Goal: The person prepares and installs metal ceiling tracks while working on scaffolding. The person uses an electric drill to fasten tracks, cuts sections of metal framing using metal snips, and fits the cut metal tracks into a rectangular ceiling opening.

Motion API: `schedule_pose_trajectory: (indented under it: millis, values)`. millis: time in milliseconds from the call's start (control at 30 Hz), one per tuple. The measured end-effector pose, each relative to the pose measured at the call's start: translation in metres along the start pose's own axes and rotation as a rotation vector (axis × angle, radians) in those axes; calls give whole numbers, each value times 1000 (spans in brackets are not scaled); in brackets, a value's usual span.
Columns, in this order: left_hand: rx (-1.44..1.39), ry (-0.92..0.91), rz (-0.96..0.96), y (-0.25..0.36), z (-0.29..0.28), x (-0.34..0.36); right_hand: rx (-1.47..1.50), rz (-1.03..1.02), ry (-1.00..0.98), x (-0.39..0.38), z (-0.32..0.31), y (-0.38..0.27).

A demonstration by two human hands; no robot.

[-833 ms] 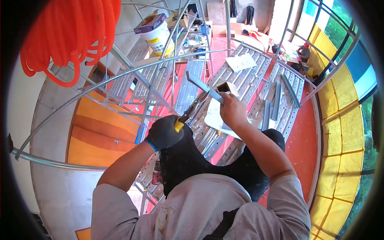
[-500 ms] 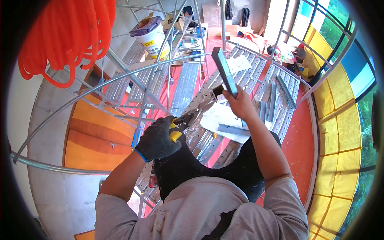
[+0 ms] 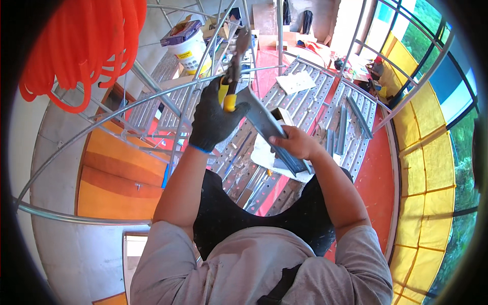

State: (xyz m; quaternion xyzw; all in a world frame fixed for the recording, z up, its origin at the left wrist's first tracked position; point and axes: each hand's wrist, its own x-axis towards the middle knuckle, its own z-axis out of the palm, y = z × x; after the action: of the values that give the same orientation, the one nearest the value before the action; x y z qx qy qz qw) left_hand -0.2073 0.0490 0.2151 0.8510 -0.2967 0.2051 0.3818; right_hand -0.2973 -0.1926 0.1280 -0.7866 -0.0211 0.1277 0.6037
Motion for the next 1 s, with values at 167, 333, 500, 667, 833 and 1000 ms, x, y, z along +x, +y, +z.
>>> schedule_pose_trajectory:
  millis: [167,333,500,667,833,1000]
  values:
    - [-61,-169,-142,-36,11,17,52,50,-145,0,2,-5]
    - [-637,-385,-574,-70,27,7,19,-10,-184,7,2,1]
    - [-855,-420,-752,-80,29,0,13,30,-294,14,5,8]
    - [-809,-496,-832,-97,43,-3,-84,79,-269,22,-2,14]
    - [-901,-304,-890,-87,62,-12,-506,48,13,20,3,1]
    - [-961,-298,-821,-79,65,-14,-585,90,175,3,10,-10]
